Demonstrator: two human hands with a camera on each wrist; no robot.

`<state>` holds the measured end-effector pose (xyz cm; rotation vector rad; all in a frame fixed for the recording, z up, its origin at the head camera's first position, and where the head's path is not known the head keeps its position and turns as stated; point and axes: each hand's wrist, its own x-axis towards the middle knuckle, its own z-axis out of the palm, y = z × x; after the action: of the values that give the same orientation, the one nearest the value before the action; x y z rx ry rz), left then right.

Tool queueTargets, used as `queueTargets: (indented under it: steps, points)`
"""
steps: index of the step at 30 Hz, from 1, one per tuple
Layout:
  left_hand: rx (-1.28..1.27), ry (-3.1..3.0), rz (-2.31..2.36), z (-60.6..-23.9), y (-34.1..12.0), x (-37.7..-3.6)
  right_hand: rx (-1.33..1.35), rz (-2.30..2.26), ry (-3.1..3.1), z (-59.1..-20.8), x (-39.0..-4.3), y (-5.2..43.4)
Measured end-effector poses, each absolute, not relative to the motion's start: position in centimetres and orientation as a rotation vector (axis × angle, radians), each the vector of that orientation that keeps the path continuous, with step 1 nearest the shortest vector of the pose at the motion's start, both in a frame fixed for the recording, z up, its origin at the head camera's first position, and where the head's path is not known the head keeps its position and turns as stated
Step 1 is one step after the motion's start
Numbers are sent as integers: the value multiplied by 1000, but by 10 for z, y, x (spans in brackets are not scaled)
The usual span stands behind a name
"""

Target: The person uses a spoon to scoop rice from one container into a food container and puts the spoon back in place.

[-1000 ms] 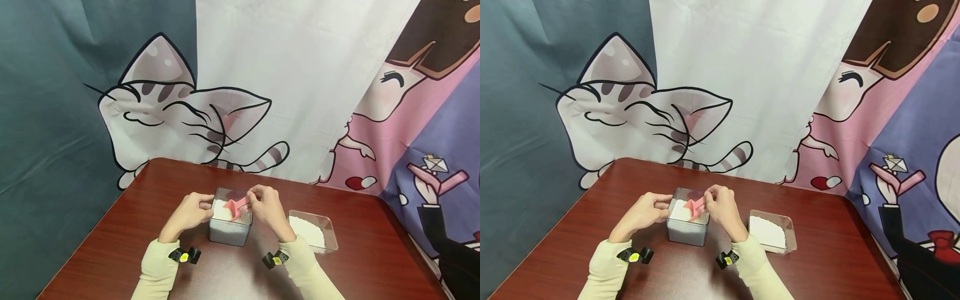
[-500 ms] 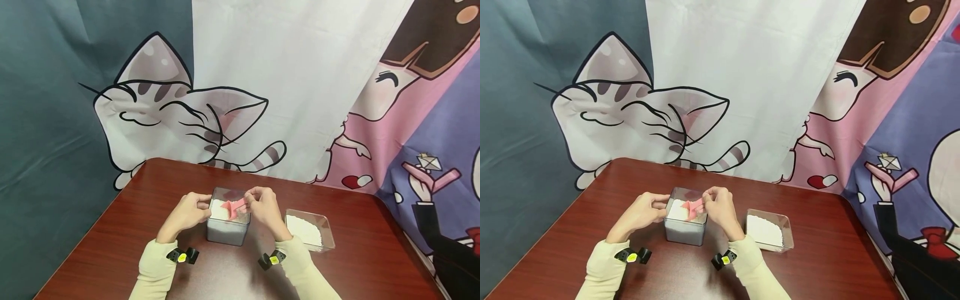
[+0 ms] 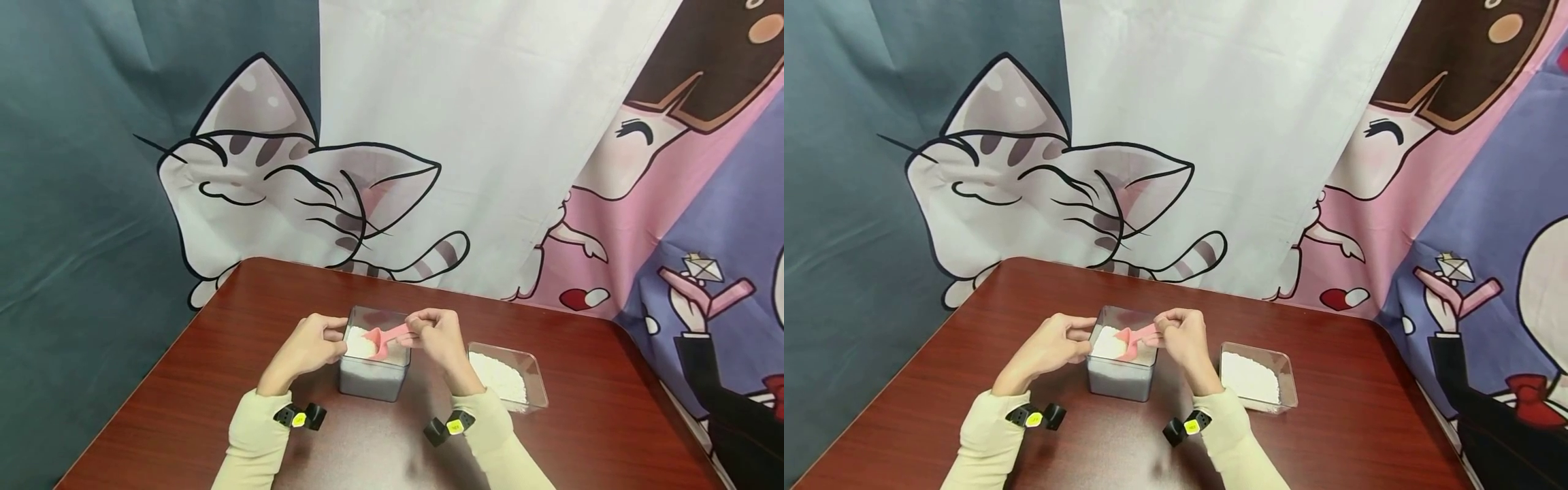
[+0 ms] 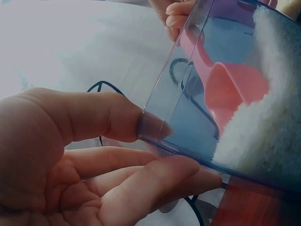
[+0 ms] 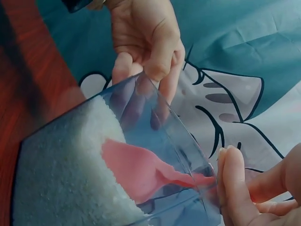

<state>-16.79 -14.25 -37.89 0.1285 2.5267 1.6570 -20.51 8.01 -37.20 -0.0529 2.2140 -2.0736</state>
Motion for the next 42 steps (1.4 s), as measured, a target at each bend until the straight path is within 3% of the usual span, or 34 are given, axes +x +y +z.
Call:
queueTargets:
  steps: [42]
  points:
    - [94, 2465, 1703, -380, -143, -168, 230, -2625, 1619, -398, -195, 112]
